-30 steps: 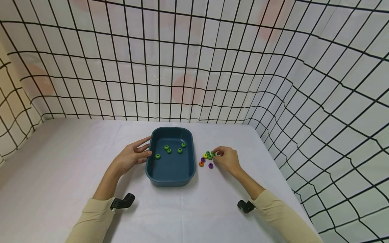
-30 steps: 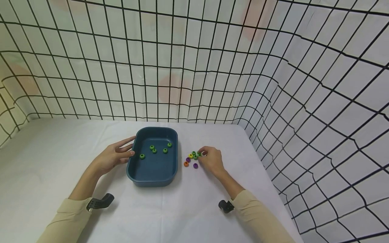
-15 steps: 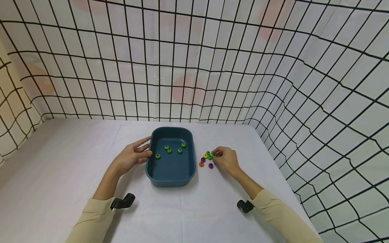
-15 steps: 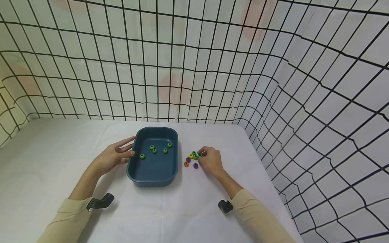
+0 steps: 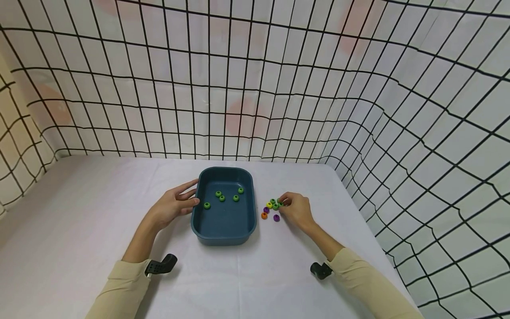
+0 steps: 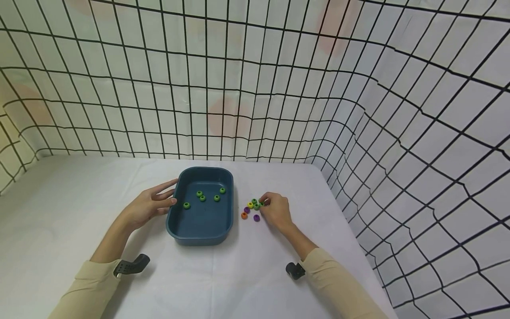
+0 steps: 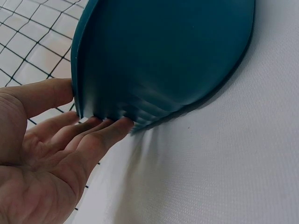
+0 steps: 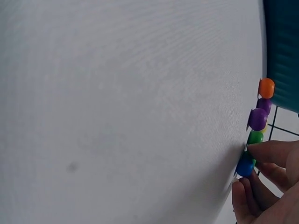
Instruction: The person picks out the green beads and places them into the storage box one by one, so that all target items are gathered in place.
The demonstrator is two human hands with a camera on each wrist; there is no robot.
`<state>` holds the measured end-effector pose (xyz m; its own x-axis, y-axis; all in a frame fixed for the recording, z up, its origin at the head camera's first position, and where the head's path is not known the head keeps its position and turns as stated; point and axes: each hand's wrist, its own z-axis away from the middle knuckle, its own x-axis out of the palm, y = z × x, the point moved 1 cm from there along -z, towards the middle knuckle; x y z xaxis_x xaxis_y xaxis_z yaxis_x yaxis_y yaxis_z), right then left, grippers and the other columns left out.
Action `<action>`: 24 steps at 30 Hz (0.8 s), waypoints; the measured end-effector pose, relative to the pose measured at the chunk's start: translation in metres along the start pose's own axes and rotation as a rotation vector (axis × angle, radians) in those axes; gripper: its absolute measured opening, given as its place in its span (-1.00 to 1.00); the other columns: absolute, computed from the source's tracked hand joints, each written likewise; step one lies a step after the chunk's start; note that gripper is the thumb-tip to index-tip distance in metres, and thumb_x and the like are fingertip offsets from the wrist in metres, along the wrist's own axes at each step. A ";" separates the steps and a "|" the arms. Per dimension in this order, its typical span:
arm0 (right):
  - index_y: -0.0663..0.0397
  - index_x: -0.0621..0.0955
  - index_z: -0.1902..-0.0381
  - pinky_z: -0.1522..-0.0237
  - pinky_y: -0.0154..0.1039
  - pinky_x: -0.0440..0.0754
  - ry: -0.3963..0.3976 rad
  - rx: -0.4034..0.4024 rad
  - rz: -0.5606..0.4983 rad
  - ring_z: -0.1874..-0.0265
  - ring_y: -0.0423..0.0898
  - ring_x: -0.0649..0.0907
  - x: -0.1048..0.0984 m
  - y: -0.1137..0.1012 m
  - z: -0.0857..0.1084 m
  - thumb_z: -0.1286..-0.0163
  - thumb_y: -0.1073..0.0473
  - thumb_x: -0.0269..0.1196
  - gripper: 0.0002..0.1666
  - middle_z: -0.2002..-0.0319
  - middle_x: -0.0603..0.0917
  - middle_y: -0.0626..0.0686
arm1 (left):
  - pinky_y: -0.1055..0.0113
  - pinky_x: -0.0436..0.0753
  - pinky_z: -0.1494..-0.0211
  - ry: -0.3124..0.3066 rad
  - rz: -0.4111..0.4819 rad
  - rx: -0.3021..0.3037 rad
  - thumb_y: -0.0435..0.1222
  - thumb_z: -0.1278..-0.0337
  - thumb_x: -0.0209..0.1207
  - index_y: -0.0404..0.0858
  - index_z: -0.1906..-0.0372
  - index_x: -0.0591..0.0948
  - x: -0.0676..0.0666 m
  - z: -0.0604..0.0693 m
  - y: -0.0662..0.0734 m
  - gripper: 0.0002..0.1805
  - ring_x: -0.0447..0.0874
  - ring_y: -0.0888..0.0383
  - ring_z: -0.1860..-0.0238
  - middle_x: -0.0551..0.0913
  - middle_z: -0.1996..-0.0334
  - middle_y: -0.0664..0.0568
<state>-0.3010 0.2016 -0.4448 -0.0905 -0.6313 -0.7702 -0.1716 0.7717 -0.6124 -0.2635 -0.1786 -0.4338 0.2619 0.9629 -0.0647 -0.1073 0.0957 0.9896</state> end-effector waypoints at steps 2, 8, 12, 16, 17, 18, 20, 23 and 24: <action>0.13 0.76 0.27 0.13 -0.04 0.70 -0.001 -0.004 0.009 0.27 0.02 0.73 -0.001 0.000 0.000 -0.11 0.37 0.43 -0.82 0.31 0.80 0.12 | 0.15 0.66 -0.24 -0.001 -0.001 0.001 -0.37 -0.38 0.21 -0.08 -0.63 0.11 0.000 0.000 0.000 -0.17 0.36 -0.23 -0.46 0.15 -0.56 -0.29; 0.12 0.75 0.28 0.14 -0.04 0.67 0.004 -0.016 0.010 0.28 0.03 0.72 -0.006 -0.004 0.000 -0.13 0.36 0.41 -0.83 0.29 0.80 0.13 | 0.14 0.65 -0.25 -0.003 -0.001 0.003 -0.38 -0.39 0.20 -0.09 -0.63 0.11 0.000 0.000 0.001 -0.17 0.35 -0.23 -0.46 0.14 -0.56 -0.29; 0.12 0.75 0.29 0.20 -0.07 0.65 0.024 -0.043 0.010 0.31 0.02 0.72 -0.011 -0.011 -0.001 -0.11 0.36 0.42 -0.83 0.31 0.81 0.13 | 0.15 0.65 -0.24 -0.001 0.001 0.004 -0.39 -0.39 0.20 -0.09 -0.63 0.11 0.000 0.000 0.001 -0.18 0.36 -0.23 -0.45 0.15 -0.56 -0.29; 0.13 0.75 0.27 0.23 -0.10 0.65 0.037 -0.062 0.009 0.31 0.02 0.73 -0.015 -0.018 -0.003 -0.13 0.35 0.43 -0.83 0.32 0.81 0.13 | 0.15 0.65 -0.24 -0.002 0.003 0.004 -0.38 -0.38 0.21 -0.09 -0.63 0.11 0.000 0.000 0.001 -0.17 0.36 -0.24 -0.46 0.15 -0.56 -0.30; 0.13 0.75 0.26 0.23 -0.11 0.65 0.037 -0.065 0.009 0.30 0.02 0.73 -0.015 -0.020 -0.003 -0.14 0.34 0.43 -0.83 0.31 0.81 0.13 | 0.15 0.65 -0.24 -0.003 0.003 0.004 -0.37 -0.38 0.22 -0.10 -0.63 0.11 0.000 0.000 0.000 -0.17 0.36 -0.24 -0.46 0.15 -0.56 -0.30; 0.13 0.75 0.24 0.22 -0.11 0.65 0.036 -0.064 0.005 0.29 0.02 0.73 -0.016 -0.023 -0.003 -0.15 0.34 0.43 -0.82 0.30 0.81 0.13 | 0.15 0.66 -0.24 -0.002 0.004 0.003 -0.37 -0.37 0.22 -0.10 -0.63 0.11 0.000 0.000 0.000 -0.16 0.36 -0.24 -0.46 0.15 -0.56 -0.30; 0.14 0.75 0.21 0.21 -0.11 0.66 0.035 -0.070 -0.003 0.28 0.02 0.72 -0.017 -0.027 -0.004 -0.17 0.33 0.42 -0.81 0.28 0.81 0.13 | 0.15 0.66 -0.24 -0.001 0.005 0.002 -0.37 -0.37 0.23 -0.09 -0.63 0.11 0.000 0.000 0.000 -0.16 0.37 -0.24 -0.45 0.15 -0.56 -0.30; 0.15 0.75 0.18 0.21 -0.11 0.68 0.031 -0.081 -0.020 0.26 0.03 0.71 -0.017 -0.035 -0.006 -0.20 0.33 0.41 -0.80 0.27 0.81 0.14 | 0.13 0.65 -0.24 -0.001 0.003 0.003 -0.36 -0.37 0.23 -0.09 -0.63 0.11 0.000 0.000 0.000 -0.16 0.37 -0.24 -0.45 0.15 -0.56 -0.29; 0.15 0.75 0.18 0.21 -0.11 0.68 0.030 -0.085 -0.024 0.26 0.03 0.71 -0.016 -0.038 -0.006 -0.21 0.33 0.41 -0.80 0.26 0.81 0.14 | 0.13 0.64 -0.25 -0.001 0.004 0.004 -0.36 -0.38 0.22 -0.09 -0.63 0.11 0.000 0.000 0.000 -0.16 0.37 -0.24 -0.45 0.15 -0.56 -0.29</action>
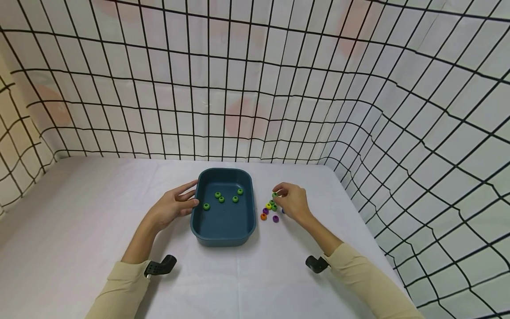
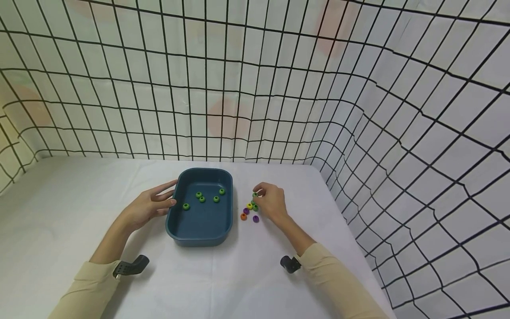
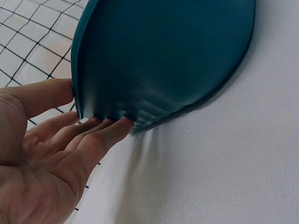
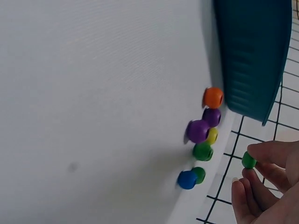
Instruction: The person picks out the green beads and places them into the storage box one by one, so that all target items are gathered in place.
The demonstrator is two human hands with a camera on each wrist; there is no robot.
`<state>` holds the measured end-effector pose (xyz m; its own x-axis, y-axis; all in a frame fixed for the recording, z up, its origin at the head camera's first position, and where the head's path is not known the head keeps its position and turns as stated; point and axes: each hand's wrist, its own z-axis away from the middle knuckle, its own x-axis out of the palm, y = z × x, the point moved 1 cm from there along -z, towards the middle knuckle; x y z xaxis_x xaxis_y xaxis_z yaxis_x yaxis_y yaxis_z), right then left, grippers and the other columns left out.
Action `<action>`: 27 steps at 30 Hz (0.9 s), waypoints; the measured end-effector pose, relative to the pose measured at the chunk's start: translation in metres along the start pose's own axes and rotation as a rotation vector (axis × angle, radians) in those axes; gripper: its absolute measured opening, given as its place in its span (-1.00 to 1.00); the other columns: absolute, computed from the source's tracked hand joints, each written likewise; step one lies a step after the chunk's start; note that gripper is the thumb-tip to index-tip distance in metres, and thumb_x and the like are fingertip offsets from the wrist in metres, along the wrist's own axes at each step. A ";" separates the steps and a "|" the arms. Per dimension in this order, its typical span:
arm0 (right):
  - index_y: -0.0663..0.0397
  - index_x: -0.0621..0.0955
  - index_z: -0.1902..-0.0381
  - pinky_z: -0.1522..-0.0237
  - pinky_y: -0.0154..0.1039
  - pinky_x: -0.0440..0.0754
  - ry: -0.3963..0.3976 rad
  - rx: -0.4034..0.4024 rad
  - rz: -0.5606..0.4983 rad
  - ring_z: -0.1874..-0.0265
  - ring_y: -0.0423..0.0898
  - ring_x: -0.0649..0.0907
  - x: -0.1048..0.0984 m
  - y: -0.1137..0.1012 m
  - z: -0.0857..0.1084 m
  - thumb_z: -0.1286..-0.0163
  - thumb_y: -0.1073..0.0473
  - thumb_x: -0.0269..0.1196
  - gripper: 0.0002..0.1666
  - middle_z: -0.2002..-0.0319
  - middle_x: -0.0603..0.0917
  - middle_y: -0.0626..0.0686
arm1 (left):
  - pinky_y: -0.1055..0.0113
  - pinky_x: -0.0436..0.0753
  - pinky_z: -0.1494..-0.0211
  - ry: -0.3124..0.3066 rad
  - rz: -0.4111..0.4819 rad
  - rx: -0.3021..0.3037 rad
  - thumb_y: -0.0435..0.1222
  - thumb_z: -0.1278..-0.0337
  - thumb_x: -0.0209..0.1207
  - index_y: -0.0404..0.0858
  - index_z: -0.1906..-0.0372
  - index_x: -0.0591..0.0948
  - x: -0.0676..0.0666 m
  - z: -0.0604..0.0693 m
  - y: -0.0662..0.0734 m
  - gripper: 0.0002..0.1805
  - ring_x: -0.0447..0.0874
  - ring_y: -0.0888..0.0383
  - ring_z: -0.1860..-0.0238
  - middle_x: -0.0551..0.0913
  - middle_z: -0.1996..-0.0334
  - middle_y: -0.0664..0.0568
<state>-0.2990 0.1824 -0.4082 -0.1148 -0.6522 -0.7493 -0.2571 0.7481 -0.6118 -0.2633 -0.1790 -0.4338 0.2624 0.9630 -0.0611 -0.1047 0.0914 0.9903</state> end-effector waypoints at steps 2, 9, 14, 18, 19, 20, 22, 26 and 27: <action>0.15 0.75 0.18 0.19 -0.10 0.68 0.000 -0.011 -0.005 0.25 0.03 0.71 0.001 -0.005 -0.001 -0.22 0.33 0.41 -0.81 0.26 0.81 0.14 | 0.12 0.64 -0.25 -0.001 -0.002 0.002 -0.36 -0.38 0.22 -0.09 -0.63 0.10 0.000 0.000 0.000 -0.17 0.37 -0.23 -0.45 0.15 -0.56 -0.29; 0.15 0.76 0.18 0.14 -0.08 0.70 0.013 -0.052 -0.023 0.25 0.05 0.70 0.004 -0.024 -0.006 -0.24 0.31 0.42 -0.83 0.28 0.81 0.13 | 0.13 0.64 -0.25 -0.003 0.000 0.004 -0.37 -0.38 0.22 -0.08 -0.63 0.10 0.000 0.000 0.001 -0.17 0.36 -0.23 -0.46 0.15 -0.56 -0.28; 0.16 0.76 0.22 0.15 -0.06 0.71 0.019 -0.102 -0.037 0.25 0.06 0.72 0.006 -0.037 -0.008 -0.21 0.32 0.43 -0.84 0.29 0.82 0.14 | 0.14 0.65 -0.25 -0.003 0.001 0.003 -0.37 -0.38 0.22 -0.08 -0.63 0.10 0.000 0.000 0.001 -0.17 0.36 -0.23 -0.46 0.15 -0.56 -0.28; 0.16 0.77 0.23 0.16 -0.05 0.72 0.017 -0.129 -0.054 0.25 0.07 0.73 0.008 -0.044 -0.009 -0.20 0.32 0.42 -0.85 0.29 0.82 0.14 | 0.15 0.66 -0.24 -0.004 0.002 0.003 -0.37 -0.37 0.22 -0.08 -0.63 0.10 0.000 0.000 0.000 -0.16 0.35 -0.22 -0.46 0.15 -0.56 -0.28; 0.16 0.77 0.23 0.16 -0.05 0.72 0.018 -0.136 -0.057 0.25 0.07 0.73 0.008 -0.046 -0.009 -0.19 0.32 0.42 -0.84 0.29 0.82 0.14 | 0.16 0.66 -0.24 -0.005 0.002 0.003 -0.36 -0.37 0.23 -0.08 -0.63 0.11 0.000 0.000 0.000 -0.16 0.35 -0.22 -0.46 0.15 -0.56 -0.28; 0.15 0.77 0.23 0.16 -0.05 0.72 0.016 -0.138 -0.060 0.25 0.07 0.74 0.009 -0.048 -0.009 -0.20 0.32 0.42 -0.84 0.29 0.82 0.14 | 0.17 0.66 -0.23 -0.005 0.003 0.003 -0.36 -0.37 0.23 -0.08 -0.63 0.11 0.000 0.000 0.000 -0.16 0.35 -0.22 -0.47 0.15 -0.56 -0.28; 0.14 0.77 0.22 0.16 -0.05 0.72 0.013 -0.143 -0.061 0.24 0.07 0.74 0.010 -0.051 -0.009 -0.19 0.31 0.43 -0.84 0.28 0.82 0.13 | 0.17 0.67 -0.23 -0.006 0.004 0.003 -0.36 -0.37 0.23 -0.08 -0.63 0.11 0.000 0.000 0.000 -0.16 0.35 -0.21 -0.47 0.15 -0.56 -0.27; 0.12 0.77 0.22 0.14 -0.05 0.73 0.000 -0.151 -0.061 0.23 0.07 0.74 0.014 -0.055 -0.010 -0.21 0.30 0.43 -0.85 0.27 0.82 0.13 | 0.18 0.67 -0.22 -0.007 0.005 0.005 -0.35 -0.36 0.24 -0.08 -0.63 0.11 0.000 0.000 -0.001 -0.15 0.35 -0.21 -0.47 0.15 -0.56 -0.27; 0.12 0.77 0.22 0.14 -0.05 0.73 -0.004 -0.152 -0.063 0.22 0.07 0.74 0.015 -0.056 -0.009 -0.22 0.30 0.43 -0.85 0.26 0.82 0.12 | 0.18 0.67 -0.22 -0.008 0.005 0.005 -0.35 -0.36 0.24 -0.08 -0.63 0.11 -0.001 0.000 -0.001 -0.15 0.35 -0.21 -0.47 0.15 -0.56 -0.28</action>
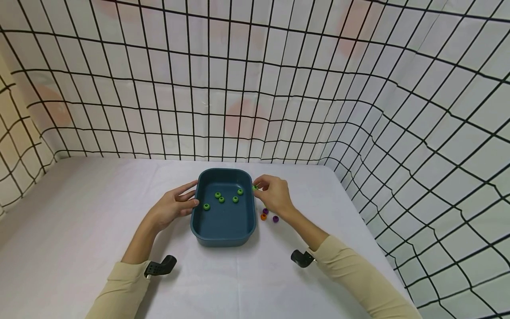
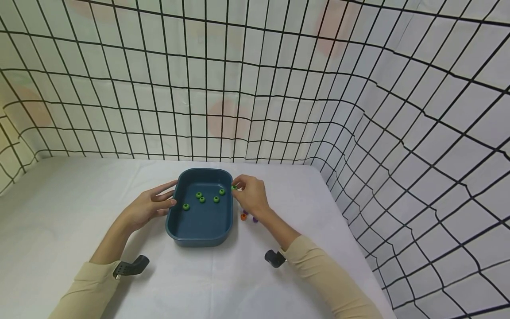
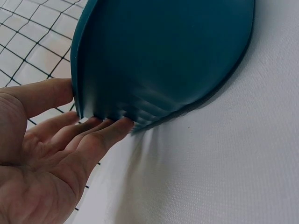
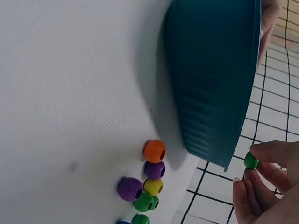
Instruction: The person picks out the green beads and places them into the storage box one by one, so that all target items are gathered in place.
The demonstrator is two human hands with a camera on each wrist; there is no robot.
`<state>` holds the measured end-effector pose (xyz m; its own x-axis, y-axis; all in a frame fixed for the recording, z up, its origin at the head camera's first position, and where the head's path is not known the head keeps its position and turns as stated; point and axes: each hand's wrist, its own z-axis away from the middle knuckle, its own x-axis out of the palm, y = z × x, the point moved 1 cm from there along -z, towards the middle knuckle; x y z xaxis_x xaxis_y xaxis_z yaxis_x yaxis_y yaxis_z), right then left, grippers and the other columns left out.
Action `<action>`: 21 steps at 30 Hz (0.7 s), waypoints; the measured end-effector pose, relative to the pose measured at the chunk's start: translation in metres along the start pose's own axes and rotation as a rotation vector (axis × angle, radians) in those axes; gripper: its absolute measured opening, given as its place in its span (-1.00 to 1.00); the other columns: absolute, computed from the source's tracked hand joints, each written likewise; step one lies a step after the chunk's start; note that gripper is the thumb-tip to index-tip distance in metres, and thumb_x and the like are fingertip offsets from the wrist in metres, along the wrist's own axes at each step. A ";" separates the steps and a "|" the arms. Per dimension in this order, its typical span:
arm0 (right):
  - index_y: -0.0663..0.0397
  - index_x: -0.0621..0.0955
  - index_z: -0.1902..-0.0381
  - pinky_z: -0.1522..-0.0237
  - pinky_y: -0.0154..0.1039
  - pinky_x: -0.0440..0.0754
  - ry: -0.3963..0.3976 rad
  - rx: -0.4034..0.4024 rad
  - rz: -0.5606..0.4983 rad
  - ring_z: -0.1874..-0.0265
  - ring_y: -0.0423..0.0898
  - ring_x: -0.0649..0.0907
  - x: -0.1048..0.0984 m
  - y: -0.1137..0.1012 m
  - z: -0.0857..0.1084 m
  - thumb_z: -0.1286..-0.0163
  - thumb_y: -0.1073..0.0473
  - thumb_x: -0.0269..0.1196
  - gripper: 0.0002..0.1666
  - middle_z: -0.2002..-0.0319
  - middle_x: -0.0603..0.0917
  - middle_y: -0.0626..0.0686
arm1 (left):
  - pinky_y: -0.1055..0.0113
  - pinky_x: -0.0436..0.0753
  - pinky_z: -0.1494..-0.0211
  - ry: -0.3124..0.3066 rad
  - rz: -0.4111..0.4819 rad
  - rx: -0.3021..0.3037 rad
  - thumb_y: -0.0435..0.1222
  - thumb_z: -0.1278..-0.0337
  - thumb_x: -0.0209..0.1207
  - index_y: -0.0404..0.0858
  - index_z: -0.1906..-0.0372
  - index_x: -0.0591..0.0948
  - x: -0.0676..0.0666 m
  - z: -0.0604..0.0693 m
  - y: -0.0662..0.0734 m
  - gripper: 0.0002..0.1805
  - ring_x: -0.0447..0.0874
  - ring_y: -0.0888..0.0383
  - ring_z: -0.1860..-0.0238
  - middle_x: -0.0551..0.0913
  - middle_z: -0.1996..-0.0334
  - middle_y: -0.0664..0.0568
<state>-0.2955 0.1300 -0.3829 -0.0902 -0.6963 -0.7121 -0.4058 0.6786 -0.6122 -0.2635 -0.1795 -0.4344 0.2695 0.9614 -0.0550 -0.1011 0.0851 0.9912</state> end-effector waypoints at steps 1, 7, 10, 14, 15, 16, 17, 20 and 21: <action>0.12 0.77 0.21 0.13 -0.05 0.72 -0.006 0.002 0.000 0.22 0.06 0.73 0.001 -0.001 0.000 -0.23 0.29 0.43 -0.85 0.25 0.82 0.12 | 0.18 0.67 -0.22 -0.001 0.000 0.001 -0.35 -0.36 0.24 -0.09 -0.63 0.11 0.000 0.000 0.000 -0.15 0.34 -0.21 -0.47 0.15 -0.56 -0.27; 0.10 0.76 0.20 0.14 -0.07 0.71 -0.028 0.005 -0.010 0.22 0.04 0.72 0.007 -0.004 0.001 -0.25 0.29 0.43 -0.85 0.25 0.82 0.09 | 0.16 0.66 -0.23 -0.001 -0.003 0.001 -0.36 -0.37 0.23 -0.08 -0.63 0.11 0.000 0.000 0.001 -0.16 0.35 -0.21 -0.47 0.14 -0.56 -0.28; 0.11 0.76 0.21 0.17 -0.08 0.71 -0.030 -0.006 -0.016 0.22 0.05 0.72 0.010 -0.005 0.001 -0.24 0.29 0.43 -0.86 0.26 0.82 0.09 | 0.15 0.66 -0.24 -0.001 -0.005 0.001 -0.35 -0.37 0.23 -0.08 -0.63 0.11 0.000 0.001 0.001 -0.16 0.35 -0.22 -0.46 0.14 -0.57 -0.28; 0.11 0.76 0.22 0.18 -0.10 0.71 -0.037 -0.017 -0.013 0.23 0.05 0.73 0.013 -0.005 0.002 -0.23 0.30 0.42 -0.86 0.27 0.81 0.09 | 0.16 0.66 -0.24 -0.003 -0.005 0.001 -0.36 -0.38 0.22 -0.08 -0.63 0.11 0.000 0.001 0.001 -0.17 0.35 -0.21 -0.46 0.14 -0.57 -0.27; 0.11 0.76 0.22 0.17 -0.09 0.72 -0.040 -0.016 -0.013 0.22 0.05 0.73 0.014 -0.006 0.002 -0.23 0.30 0.42 -0.85 0.27 0.81 0.10 | 0.16 0.66 -0.24 -0.003 -0.003 0.001 -0.37 -0.39 0.21 -0.08 -0.63 0.11 0.000 0.001 0.001 -0.17 0.35 -0.21 -0.47 0.14 -0.57 -0.27; 0.12 0.76 0.21 0.16 -0.09 0.72 -0.043 -0.017 -0.015 0.22 0.05 0.73 0.014 -0.006 0.003 -0.23 0.30 0.42 -0.85 0.27 0.81 0.10 | 0.17 0.66 -0.23 -0.004 -0.003 0.000 -0.37 -0.39 0.20 -0.08 -0.63 0.11 0.000 0.000 0.001 -0.17 0.35 -0.21 -0.47 0.13 -0.57 -0.27; 0.13 0.76 0.21 0.15 -0.08 0.72 -0.045 -0.018 -0.015 0.22 0.05 0.74 0.015 -0.006 0.003 -0.23 0.31 0.42 -0.85 0.26 0.81 0.10 | 0.17 0.66 -0.23 -0.004 -0.002 0.000 -0.38 -0.39 0.20 -0.08 -0.63 0.11 0.000 0.000 0.001 -0.18 0.34 -0.21 -0.47 0.13 -0.57 -0.27; 0.14 0.76 0.21 0.14 -0.07 0.72 -0.052 -0.010 -0.017 0.21 0.04 0.74 0.016 -0.007 0.003 -0.22 0.31 0.42 -0.84 0.26 0.81 0.10 | 0.18 0.67 -0.23 -0.005 0.001 -0.001 -0.39 -0.40 0.18 -0.08 -0.63 0.10 0.001 0.000 0.001 -0.18 0.34 -0.21 -0.47 0.13 -0.57 -0.28; 0.14 0.76 0.20 0.14 -0.07 0.72 -0.054 -0.005 -0.016 0.21 0.04 0.74 0.016 -0.007 0.003 -0.22 0.31 0.42 -0.84 0.26 0.81 0.10 | 0.19 0.67 -0.22 -0.003 0.003 -0.002 -0.40 -0.40 0.18 -0.08 -0.63 0.10 0.001 0.000 0.001 -0.18 0.34 -0.21 -0.47 0.13 -0.57 -0.28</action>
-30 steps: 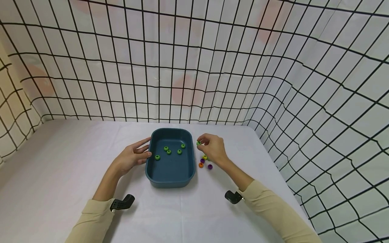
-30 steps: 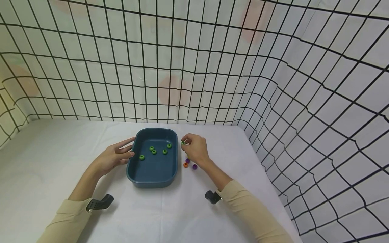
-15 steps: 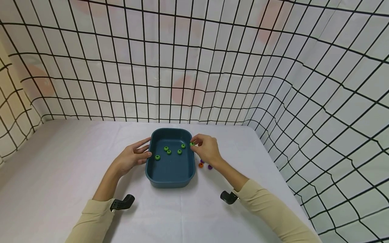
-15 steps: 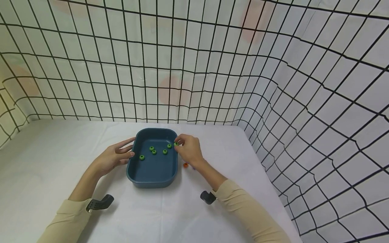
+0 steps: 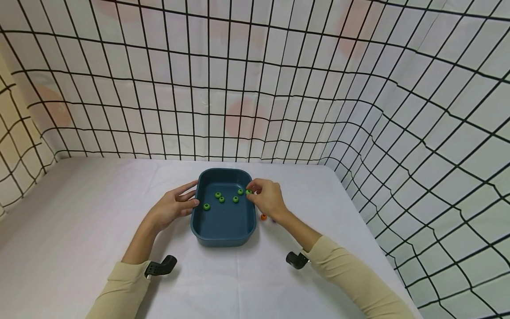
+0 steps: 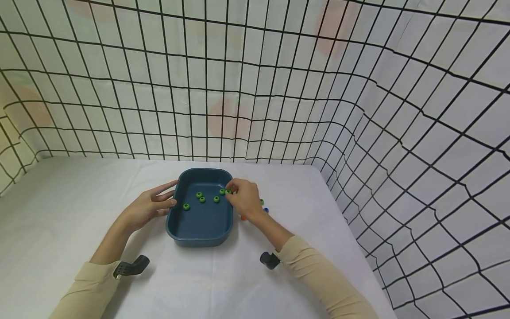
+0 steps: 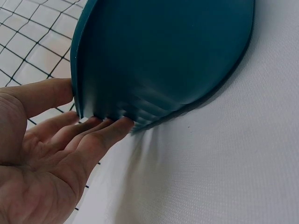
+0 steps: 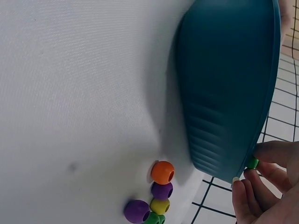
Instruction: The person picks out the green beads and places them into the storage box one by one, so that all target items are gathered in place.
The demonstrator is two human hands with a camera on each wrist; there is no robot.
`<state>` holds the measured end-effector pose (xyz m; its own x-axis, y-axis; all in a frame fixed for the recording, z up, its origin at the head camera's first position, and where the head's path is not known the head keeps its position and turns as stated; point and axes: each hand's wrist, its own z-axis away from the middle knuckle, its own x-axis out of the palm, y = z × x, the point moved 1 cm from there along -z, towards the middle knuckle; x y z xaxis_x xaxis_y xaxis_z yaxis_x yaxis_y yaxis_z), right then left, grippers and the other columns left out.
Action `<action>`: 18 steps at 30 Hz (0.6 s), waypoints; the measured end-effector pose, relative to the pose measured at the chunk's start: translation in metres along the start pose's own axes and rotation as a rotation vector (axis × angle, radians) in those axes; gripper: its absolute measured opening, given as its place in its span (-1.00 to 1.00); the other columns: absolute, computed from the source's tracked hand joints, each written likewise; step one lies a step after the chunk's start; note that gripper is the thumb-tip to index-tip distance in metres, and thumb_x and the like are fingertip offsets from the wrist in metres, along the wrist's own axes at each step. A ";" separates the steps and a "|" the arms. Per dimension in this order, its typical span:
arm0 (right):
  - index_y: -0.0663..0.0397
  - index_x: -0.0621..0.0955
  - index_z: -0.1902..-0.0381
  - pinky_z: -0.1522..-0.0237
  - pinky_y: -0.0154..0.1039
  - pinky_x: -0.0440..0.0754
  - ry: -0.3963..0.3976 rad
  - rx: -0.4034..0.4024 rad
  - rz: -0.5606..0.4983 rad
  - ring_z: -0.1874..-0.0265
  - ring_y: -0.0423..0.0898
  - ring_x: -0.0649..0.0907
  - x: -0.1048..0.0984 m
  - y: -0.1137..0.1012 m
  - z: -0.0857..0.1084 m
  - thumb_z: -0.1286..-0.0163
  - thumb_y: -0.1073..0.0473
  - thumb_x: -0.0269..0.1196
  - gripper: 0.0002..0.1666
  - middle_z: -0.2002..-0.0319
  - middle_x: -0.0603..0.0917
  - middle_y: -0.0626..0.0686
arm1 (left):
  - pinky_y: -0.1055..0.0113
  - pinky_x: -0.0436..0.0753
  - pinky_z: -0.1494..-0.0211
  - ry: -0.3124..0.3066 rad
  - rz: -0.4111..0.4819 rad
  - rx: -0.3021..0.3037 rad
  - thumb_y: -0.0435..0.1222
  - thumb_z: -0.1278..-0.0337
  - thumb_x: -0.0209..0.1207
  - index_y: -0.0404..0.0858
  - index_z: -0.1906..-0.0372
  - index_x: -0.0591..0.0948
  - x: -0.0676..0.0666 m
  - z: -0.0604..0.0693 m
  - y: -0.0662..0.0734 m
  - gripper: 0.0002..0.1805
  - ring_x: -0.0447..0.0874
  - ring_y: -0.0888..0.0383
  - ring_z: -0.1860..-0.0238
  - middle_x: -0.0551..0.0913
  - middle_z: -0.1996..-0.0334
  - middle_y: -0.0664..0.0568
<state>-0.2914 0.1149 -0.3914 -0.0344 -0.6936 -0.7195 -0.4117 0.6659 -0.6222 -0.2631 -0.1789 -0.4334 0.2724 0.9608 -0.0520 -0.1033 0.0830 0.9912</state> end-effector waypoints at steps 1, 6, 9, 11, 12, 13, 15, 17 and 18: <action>0.14 0.76 0.21 0.14 -0.07 0.72 -0.002 0.003 0.001 0.22 0.04 0.74 0.000 0.000 0.000 -0.22 0.31 0.42 -0.84 0.27 0.81 0.10 | 0.19 0.68 -0.22 0.001 0.001 0.000 -0.40 -0.40 0.18 -0.08 -0.63 0.10 0.000 0.000 0.000 -0.18 0.34 -0.22 -0.47 0.13 -0.57 -0.28; 0.12 0.76 0.22 0.12 -0.07 0.73 -0.010 0.012 -0.002 0.20 0.05 0.75 0.000 -0.001 0.001 -0.21 0.32 0.42 -0.85 0.30 0.80 0.09 | 0.21 0.68 -0.21 0.003 0.008 0.001 -0.42 -0.41 0.16 -0.09 -0.63 0.10 0.001 0.000 0.000 -0.19 0.34 -0.22 -0.47 0.13 -0.57 -0.28; 0.12 0.76 0.22 0.11 -0.06 0.74 -0.011 0.013 -0.004 0.18 0.06 0.75 0.001 -0.002 0.001 -0.22 0.32 0.42 -0.85 0.30 0.79 0.09 | 0.20 0.68 -0.22 0.004 0.008 0.002 -0.43 -0.41 0.16 -0.09 -0.63 0.10 0.002 0.000 0.000 -0.19 0.34 -0.23 -0.47 0.13 -0.57 -0.28; 0.12 0.76 0.22 0.10 -0.05 0.74 -0.009 0.014 -0.003 0.18 0.06 0.75 0.001 -0.002 0.001 -0.22 0.31 0.42 -0.86 0.30 0.79 0.09 | 0.19 0.67 -0.22 0.005 0.006 0.001 -0.42 -0.41 0.16 -0.09 -0.63 0.10 0.002 0.000 0.000 -0.19 0.34 -0.23 -0.47 0.13 -0.57 -0.28; 0.12 0.76 0.22 0.10 -0.05 0.74 -0.009 0.013 -0.004 0.18 0.06 0.75 0.001 -0.002 0.001 -0.23 0.31 0.42 -0.86 0.30 0.79 0.09 | 0.19 0.67 -0.23 0.006 0.004 0.001 -0.42 -0.40 0.17 -0.09 -0.63 0.10 0.001 0.000 0.000 -0.19 0.34 -0.23 -0.47 0.13 -0.57 -0.28; 0.12 0.76 0.23 0.09 -0.05 0.74 -0.008 0.011 -0.003 0.18 0.06 0.75 0.001 -0.002 0.001 -0.23 0.31 0.42 -0.86 0.30 0.79 0.08 | 0.18 0.67 -0.23 0.008 0.003 0.000 -0.41 -0.40 0.17 -0.09 -0.63 0.10 0.001 0.000 0.000 -0.18 0.34 -0.23 -0.47 0.13 -0.57 -0.28; 0.12 0.76 0.23 0.09 -0.04 0.73 -0.007 0.011 -0.007 0.18 0.06 0.75 0.001 -0.002 0.001 -0.23 0.31 0.42 -0.86 0.31 0.79 0.08 | 0.17 0.66 -0.24 0.008 0.000 -0.002 -0.41 -0.40 0.18 -0.09 -0.63 0.10 0.001 0.000 0.000 -0.18 0.33 -0.22 -0.47 0.13 -0.57 -0.28; 0.12 0.76 0.23 0.08 -0.04 0.73 -0.004 0.007 -0.009 0.18 0.07 0.75 0.002 -0.002 0.001 -0.23 0.31 0.42 -0.87 0.31 0.79 0.08 | 0.16 0.65 -0.24 0.010 -0.002 -0.004 -0.40 -0.39 0.19 -0.09 -0.63 0.10 0.001 0.000 0.000 -0.18 0.33 -0.22 -0.47 0.13 -0.57 -0.28; 0.12 0.76 0.23 0.09 -0.04 0.73 -0.002 0.005 -0.006 0.18 0.07 0.75 0.002 -0.002 0.001 -0.23 0.31 0.41 -0.87 0.31 0.79 0.08 | 0.16 0.65 -0.25 0.010 -0.003 -0.004 -0.40 -0.39 0.19 -0.09 -0.63 0.10 0.001 0.000 0.000 -0.17 0.33 -0.22 -0.47 0.13 -0.57 -0.28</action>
<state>-0.2898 0.1128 -0.3921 -0.0300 -0.6973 -0.7161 -0.4073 0.6628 -0.6283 -0.2628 -0.1778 -0.4333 0.2634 0.9631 -0.0557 -0.1065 0.0864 0.9906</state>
